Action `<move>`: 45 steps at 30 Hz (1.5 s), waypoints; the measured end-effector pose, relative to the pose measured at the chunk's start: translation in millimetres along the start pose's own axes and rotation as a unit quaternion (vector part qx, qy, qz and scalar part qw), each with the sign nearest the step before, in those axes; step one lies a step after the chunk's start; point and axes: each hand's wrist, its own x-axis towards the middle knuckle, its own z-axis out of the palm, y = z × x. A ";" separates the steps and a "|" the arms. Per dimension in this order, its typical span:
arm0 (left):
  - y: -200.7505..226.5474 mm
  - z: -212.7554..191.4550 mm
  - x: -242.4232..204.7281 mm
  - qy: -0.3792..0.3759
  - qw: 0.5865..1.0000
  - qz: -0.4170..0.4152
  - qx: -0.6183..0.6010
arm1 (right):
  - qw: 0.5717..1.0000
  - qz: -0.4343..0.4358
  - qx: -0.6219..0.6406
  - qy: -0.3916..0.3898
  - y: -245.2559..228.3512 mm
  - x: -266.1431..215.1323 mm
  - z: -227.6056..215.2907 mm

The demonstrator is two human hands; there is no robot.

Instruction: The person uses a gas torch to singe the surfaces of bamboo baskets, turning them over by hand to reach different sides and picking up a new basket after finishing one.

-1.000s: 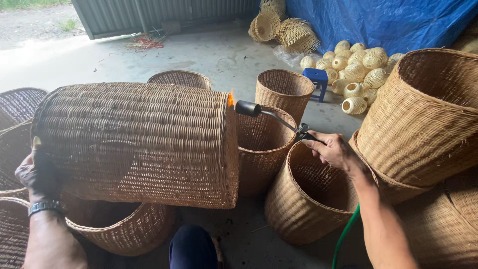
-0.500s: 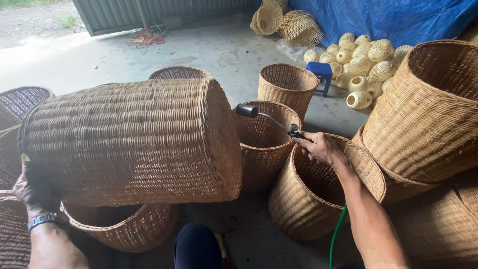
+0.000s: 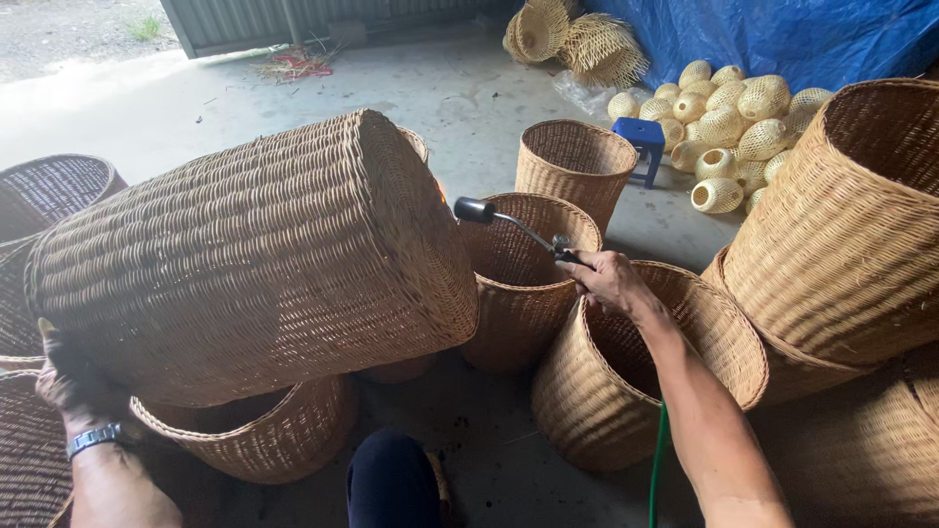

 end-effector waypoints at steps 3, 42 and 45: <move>-1.4 -2.5 -2.7 -0.015 1.000 -0.005 -0.020 | 0.996 -0.028 0.089 -0.011 -12.0 7.9 4.2; 6.5 5.6 -33.9 -0.011 0.997 0.032 0.064 | 0.979 0.051 0.186 -0.070 53.3 -138.2 -18.6; 1.9 6.3 -35.9 -0.007 0.998 0.030 0.058 | 0.953 0.011 0.278 -0.123 34.5 -128.0 -20.1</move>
